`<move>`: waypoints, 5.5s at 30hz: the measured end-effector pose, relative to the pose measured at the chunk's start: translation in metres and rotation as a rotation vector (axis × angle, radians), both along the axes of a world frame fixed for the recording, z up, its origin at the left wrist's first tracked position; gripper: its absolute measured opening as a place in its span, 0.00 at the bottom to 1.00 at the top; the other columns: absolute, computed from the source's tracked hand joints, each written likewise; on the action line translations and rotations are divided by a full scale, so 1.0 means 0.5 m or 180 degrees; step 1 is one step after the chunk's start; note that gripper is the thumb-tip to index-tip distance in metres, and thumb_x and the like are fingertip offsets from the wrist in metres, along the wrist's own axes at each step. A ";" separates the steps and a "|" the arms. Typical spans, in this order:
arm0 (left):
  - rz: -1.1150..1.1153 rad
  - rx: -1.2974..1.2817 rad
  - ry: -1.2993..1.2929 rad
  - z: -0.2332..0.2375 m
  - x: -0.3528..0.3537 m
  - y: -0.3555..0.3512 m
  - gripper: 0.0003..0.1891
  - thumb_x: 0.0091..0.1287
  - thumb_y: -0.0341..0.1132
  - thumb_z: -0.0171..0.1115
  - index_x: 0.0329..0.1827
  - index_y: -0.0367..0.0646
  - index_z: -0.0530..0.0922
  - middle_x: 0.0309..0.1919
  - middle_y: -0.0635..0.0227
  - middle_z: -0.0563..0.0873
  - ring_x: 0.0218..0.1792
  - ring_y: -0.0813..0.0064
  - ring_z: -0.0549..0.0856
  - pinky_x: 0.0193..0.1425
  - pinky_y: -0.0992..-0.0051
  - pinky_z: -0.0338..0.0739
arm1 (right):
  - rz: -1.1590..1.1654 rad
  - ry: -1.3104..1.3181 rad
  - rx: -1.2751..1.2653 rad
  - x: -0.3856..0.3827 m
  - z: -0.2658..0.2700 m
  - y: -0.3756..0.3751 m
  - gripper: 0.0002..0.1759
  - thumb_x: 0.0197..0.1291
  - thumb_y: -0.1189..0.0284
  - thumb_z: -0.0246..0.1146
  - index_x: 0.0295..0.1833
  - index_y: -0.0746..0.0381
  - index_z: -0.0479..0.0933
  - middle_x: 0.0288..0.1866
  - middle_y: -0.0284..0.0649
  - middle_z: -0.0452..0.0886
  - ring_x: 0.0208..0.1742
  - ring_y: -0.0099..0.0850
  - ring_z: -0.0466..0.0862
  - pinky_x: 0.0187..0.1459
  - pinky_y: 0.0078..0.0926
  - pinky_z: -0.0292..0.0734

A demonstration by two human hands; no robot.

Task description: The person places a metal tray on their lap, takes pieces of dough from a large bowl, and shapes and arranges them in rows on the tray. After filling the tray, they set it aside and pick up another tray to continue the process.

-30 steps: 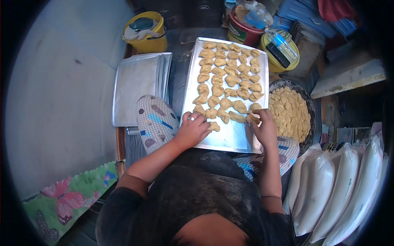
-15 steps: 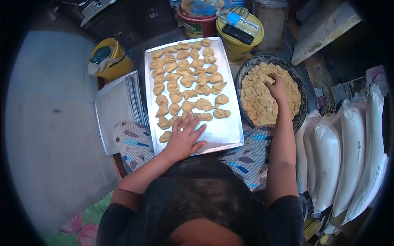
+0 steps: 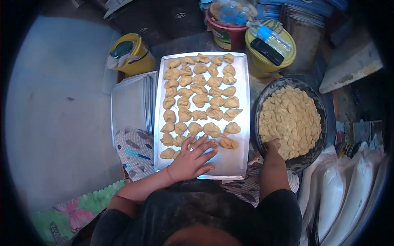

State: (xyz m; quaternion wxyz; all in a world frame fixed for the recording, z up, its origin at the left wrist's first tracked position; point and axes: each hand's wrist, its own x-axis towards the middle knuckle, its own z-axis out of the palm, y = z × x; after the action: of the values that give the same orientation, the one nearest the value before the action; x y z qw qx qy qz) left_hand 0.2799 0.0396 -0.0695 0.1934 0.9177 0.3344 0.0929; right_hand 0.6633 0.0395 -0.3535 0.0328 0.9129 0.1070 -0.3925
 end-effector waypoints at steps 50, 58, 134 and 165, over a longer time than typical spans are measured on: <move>0.1338 -0.5406 -0.4439 -0.059 -0.162 -0.124 0.21 0.63 0.29 0.58 0.59 0.42 0.68 0.46 0.59 0.79 0.43 0.65 0.83 0.41 0.71 0.80 | 0.3239 0.1751 0.4180 -0.534 0.612 -0.130 0.20 0.52 0.74 0.69 0.53 0.62 0.79 0.48 0.46 0.75 0.52 0.39 0.76 0.53 0.32 0.72; 0.1275 -0.5500 -0.4002 -0.059 -0.151 -0.118 0.18 0.65 0.33 0.56 0.58 0.42 0.69 0.45 0.56 0.81 0.36 0.67 0.84 0.39 0.73 0.80 | 0.0922 0.2105 0.4644 -0.468 0.513 -0.130 0.08 0.59 0.78 0.65 0.45 0.65 0.77 0.37 0.37 0.81 0.38 0.22 0.80 0.38 0.19 0.76; 0.1002 -0.4961 -0.3940 -0.076 -0.152 -0.114 0.18 0.71 0.43 0.46 0.51 0.37 0.74 0.34 0.62 0.78 0.33 0.70 0.80 0.38 0.73 0.77 | 0.3497 -0.1017 0.3405 -0.321 0.541 0.149 0.19 0.55 0.58 0.66 0.52 0.48 0.82 0.70 0.41 0.65 0.69 0.43 0.63 0.65 0.50 0.54; 0.1674 -0.5111 -0.3943 -0.065 -0.268 -0.155 0.23 0.60 0.31 0.50 0.60 0.37 0.68 0.49 0.54 0.80 0.42 0.68 0.81 0.54 0.71 0.75 | 0.3635 0.2140 0.4083 -0.588 0.586 -0.109 0.11 0.52 0.74 0.70 0.41 0.62 0.79 0.37 0.39 0.80 0.41 0.41 0.81 0.42 0.33 0.75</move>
State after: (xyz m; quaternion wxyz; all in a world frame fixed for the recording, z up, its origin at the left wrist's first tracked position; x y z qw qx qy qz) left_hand 0.1461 -0.0380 -0.1019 0.8569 0.2099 0.3293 0.3365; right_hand 0.3691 -0.0149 -0.0606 -0.3235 0.4029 0.7422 -0.4268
